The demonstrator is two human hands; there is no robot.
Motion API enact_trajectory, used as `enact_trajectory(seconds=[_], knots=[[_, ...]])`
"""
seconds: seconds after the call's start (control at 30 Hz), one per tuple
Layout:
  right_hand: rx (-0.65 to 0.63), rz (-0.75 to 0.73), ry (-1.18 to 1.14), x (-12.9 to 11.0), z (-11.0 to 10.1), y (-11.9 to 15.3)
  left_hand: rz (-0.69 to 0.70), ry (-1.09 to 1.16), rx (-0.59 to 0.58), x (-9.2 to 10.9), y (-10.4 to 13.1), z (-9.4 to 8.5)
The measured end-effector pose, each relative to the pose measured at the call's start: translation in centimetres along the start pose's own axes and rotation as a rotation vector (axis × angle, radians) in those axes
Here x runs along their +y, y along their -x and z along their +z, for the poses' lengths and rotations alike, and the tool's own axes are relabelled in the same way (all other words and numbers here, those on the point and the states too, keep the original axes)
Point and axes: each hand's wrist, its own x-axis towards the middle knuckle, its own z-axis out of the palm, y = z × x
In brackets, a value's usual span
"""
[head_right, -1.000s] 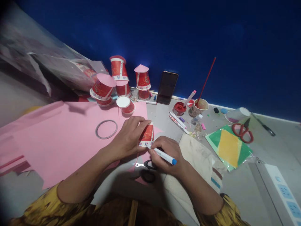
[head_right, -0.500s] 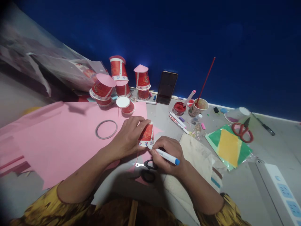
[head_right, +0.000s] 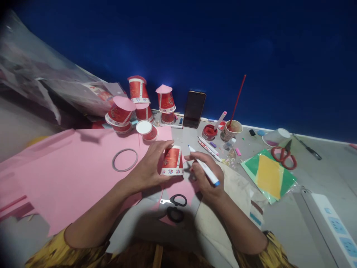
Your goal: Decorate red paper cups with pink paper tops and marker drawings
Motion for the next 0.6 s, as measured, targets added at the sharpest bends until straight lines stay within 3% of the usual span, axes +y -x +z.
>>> enact_trajectory(seconds=[0.17, 0.27, 0.43, 0.6], knots=[[-0.244, -0.215, 0.234, 1.4, -0.9, -1.6, 0.031, -0.011, -0.051, 0.0, 0.0, -0.1], [-0.334, -0.264, 0.285, 2.5, -1.0, -1.9, 0.068, 0.005, -0.086, 0.3, 0.0, -0.1], [-0.400, -0.180, 0.247, 2.6, -1.2, -1.9, 0.074, 0.080, -0.132, 0.7, 0.0, -0.7], [-0.328, -0.018, 0.078, 2.3, -2.0, -1.8, -0.110, 0.334, -0.212, 0.6, 0.1, -2.0]])
